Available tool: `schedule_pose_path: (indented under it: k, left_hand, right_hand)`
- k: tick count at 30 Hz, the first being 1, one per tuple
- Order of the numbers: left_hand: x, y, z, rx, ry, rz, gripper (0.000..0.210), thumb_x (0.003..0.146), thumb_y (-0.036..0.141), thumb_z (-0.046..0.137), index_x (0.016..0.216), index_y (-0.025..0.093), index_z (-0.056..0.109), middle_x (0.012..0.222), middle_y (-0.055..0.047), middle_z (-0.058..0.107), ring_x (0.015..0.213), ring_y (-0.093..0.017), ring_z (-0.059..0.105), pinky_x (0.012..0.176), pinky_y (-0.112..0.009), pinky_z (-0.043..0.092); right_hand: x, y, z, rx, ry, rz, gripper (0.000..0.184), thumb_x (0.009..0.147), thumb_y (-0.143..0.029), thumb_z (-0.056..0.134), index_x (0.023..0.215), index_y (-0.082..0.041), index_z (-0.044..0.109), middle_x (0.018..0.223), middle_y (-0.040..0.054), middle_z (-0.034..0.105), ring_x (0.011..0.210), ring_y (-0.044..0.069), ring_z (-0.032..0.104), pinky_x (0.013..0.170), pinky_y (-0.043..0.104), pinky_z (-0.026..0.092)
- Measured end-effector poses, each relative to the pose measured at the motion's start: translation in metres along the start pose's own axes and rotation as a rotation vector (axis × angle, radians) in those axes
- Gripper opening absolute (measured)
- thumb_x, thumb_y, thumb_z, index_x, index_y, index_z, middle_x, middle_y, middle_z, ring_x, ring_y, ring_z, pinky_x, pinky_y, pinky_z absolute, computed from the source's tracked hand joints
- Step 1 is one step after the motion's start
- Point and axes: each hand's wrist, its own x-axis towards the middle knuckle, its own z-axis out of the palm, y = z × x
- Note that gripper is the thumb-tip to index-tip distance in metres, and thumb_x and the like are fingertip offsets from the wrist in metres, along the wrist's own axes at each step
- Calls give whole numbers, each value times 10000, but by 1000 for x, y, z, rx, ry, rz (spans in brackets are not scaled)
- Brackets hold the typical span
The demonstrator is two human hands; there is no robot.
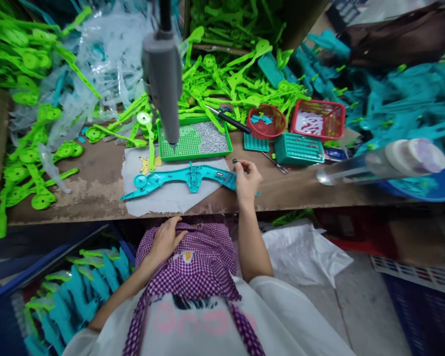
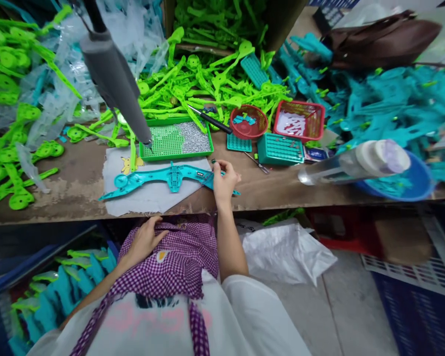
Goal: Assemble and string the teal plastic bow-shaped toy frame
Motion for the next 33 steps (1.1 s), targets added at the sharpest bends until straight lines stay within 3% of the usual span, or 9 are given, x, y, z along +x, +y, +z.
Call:
schedule_pose_path:
  k: [4,8,12,15,19,22,25,30,33]
  left_hand:
    - [6,-2,-6,-27,-77,81,253,916,280,591,1155,210,546,837,-21,681,791,-206,674,760,-338,532]
    - [-3,-9,-58,14,-108,154,206,960,352,522,868,236,665,817,-19,668,810,-194,631,740,-310,500]
    - [-8,-15,-118,3,85,207,195,951,355,551,903,259,715,852,-22,708,821,-194,628,749,-315,493]
    - [14,6,-139,21,227,282,213,964,335,537,1024,259,727,851,-34,704,828,-199,634,753,-334,493]
    - [68,65,-130,160,247,414,230,968,339,538,1081,243,714,877,-38,696,832,-206,634,747,-341,491]
    - [96,105,-118,214,140,588,198,974,307,528,993,216,703,863,-33,685,838,-198,634,739,-313,487]
    - [99,122,-114,328,39,727,238,999,265,459,914,180,665,862,-53,660,852,-199,618,731,-300,480]
    - [95,110,-114,443,15,873,217,999,234,439,934,165,634,927,-85,657,899,-208,604,785,-315,475]
    - [104,98,-104,462,53,913,224,994,219,432,892,168,624,863,-78,649,845,-203,604,769,-316,475]
  right_hand:
    - [1,1,0,-60,-32,4,259,896,-385,487,901,-182,647,865,40,715,863,184,635,955,384,378]
    - [3,3,-3,-145,27,57,210,864,-323,482,873,-188,643,820,27,705,831,187,627,999,425,325]
    - [7,8,-7,-284,16,108,180,818,-289,490,835,-189,639,785,31,698,830,209,626,1022,493,277]
    - [2,-3,-16,-339,46,44,215,840,-323,479,916,-194,634,944,78,717,984,261,623,1019,535,284]
    - [-22,-58,-37,-197,156,-255,395,941,-454,411,1207,-215,578,1265,141,628,1252,307,537,1064,557,297]
    - [-38,-100,-48,13,-281,-550,529,950,-566,371,1384,-282,474,1371,99,578,1343,297,485,1133,550,279]
    - [-42,-112,-50,107,-638,-599,663,905,-672,412,1464,-316,387,1394,75,576,1378,303,460,1189,584,201]
    - [-47,-86,-40,508,-1078,-183,767,821,-724,524,1428,-264,435,1186,95,682,1068,233,668,930,410,537]
    - [-53,-76,-36,657,-1188,94,773,819,-673,580,1436,-250,384,796,-7,678,581,123,610,554,269,509]
